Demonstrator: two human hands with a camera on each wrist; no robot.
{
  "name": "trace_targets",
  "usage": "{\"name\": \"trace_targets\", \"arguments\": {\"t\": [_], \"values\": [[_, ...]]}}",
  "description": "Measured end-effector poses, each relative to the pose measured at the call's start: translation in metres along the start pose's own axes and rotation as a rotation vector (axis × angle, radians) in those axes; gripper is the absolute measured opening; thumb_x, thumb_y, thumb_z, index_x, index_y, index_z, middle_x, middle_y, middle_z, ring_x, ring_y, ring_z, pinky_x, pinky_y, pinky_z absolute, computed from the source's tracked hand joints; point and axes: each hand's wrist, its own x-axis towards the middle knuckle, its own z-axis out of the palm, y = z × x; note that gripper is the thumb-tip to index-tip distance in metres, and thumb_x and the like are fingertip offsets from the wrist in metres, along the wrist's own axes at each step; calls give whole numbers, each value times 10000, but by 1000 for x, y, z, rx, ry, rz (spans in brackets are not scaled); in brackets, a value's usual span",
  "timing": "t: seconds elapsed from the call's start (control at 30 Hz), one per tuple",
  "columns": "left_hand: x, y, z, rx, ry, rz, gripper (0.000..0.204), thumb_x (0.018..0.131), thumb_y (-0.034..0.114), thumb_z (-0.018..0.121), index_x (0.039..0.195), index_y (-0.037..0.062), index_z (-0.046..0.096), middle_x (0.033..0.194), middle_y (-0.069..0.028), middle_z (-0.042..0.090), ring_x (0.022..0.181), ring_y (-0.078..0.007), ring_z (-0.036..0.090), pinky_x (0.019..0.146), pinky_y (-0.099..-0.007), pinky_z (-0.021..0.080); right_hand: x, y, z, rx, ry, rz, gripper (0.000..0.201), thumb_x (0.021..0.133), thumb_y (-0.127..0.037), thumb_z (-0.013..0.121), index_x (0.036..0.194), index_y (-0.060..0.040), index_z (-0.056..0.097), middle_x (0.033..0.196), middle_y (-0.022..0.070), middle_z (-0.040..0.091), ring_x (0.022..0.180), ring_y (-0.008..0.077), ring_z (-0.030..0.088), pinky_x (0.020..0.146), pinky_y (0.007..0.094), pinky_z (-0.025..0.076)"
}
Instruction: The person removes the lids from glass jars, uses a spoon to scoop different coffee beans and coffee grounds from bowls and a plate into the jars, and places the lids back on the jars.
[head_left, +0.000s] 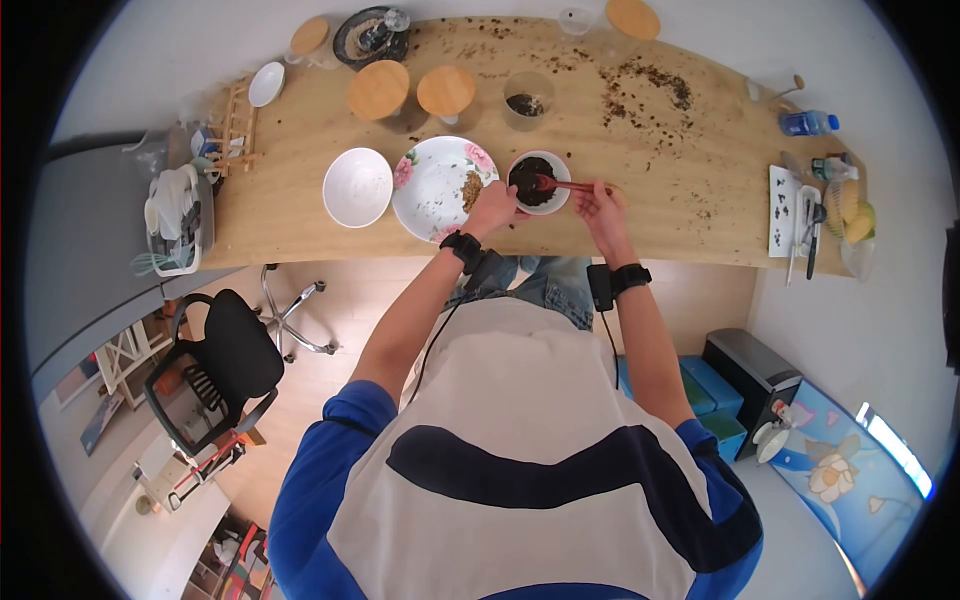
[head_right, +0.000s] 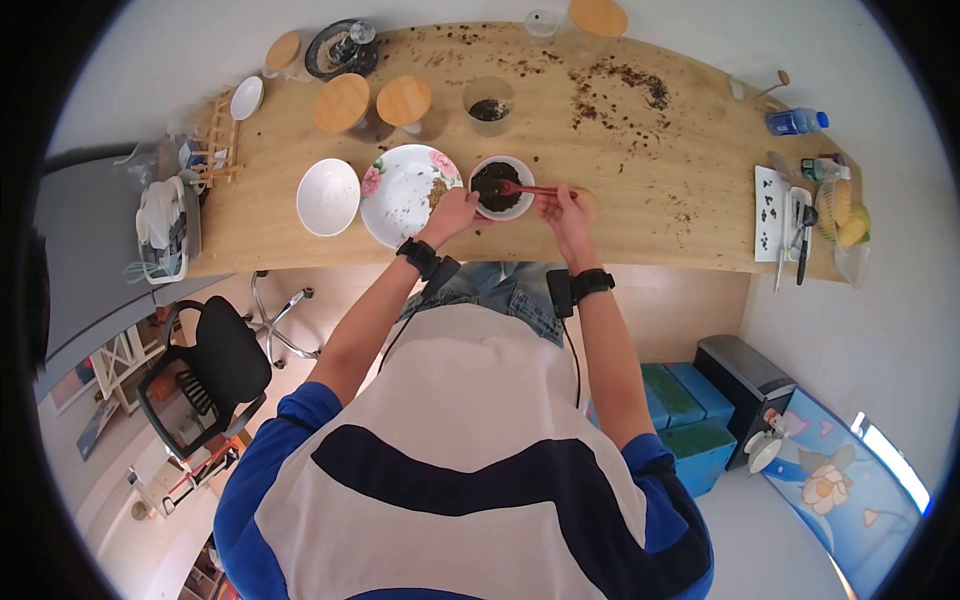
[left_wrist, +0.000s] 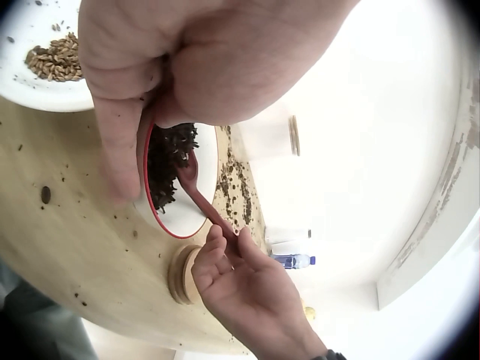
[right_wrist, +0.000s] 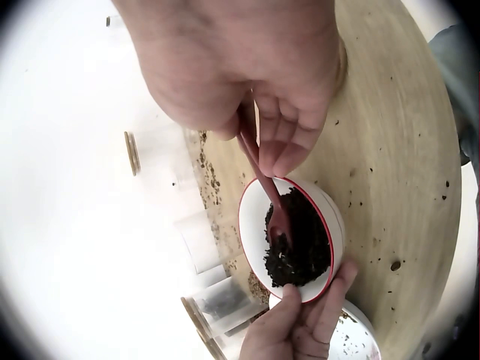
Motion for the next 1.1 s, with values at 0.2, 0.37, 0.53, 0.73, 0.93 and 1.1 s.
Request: {"name": "trace_targets", "arguments": {"t": [0.2, 0.37, 0.53, 0.73, 0.93, 1.1], "values": [[19, -31, 7, -203, -124, 21, 348, 924, 212, 402, 869, -115, 509, 840, -264, 603, 795, -381, 612, 681, -395, 510, 2, -3, -2, 62, 19, -20, 269, 927, -278, 480, 960, -19, 542, 834, 95, 616, 747, 166, 583, 686, 290, 483], [18, -34, 8, -293, -187, 25, 307, 947, 133, 363, 921, -160, 453, 924, -261, 595, 798, -346, 648, 653, -324, 574, 1, -9, -11, 95, -5, -42, 270, 925, -281, 482, 980, -25, 545, 844, 92, 619, 748, 162, 583, 687, 290, 482], [21, -40, 17, -377, -112, 13, 391, 914, 230, 437, 807, -127, 555, 721, -239, 622, 698, -328, 648, 619, -382, 520, -5, -15, -12, 68, 45, -44, 273, 926, -282, 480, 992, -25, 544, 851, 89, 618, 766, 154, 577, 696, 286, 476], [2, -13, 7, -486, -105, -36, 395, 920, 199, 420, 784, -151, 543, 698, -231, 624, 662, -303, 662, 568, -348, 533, -4, -15, -12, 112, -19, -18, 299, 919, -294, 490, 1030, -18, 516, 880, 91, 598, 789, 149, 550, 729, 284, 464], [-7, -1, -2, -588, -152, -90, 393, 928, 186, 415, 774, -156, 532, 711, -227, 632, 666, -302, 665, 546, -317, 542, 2, -13, -13, 162, 5, -2, 275, 927, -275, 478, 1008, -17, 525, 868, 99, 598, 790, 160, 553, 729, 287, 462], [-8, 0, -2, -586, -145, -84, 387, 929, 185, 424, 787, -161, 524, 725, -230, 633, 667, -298, 666, 543, -315, 542, 4, -12, -14, 144, -1, 10, 273, 924, -269, 482, 999, -10, 521, 866, 104, 599, 786, 168, 557, 727, 293, 467]]}}
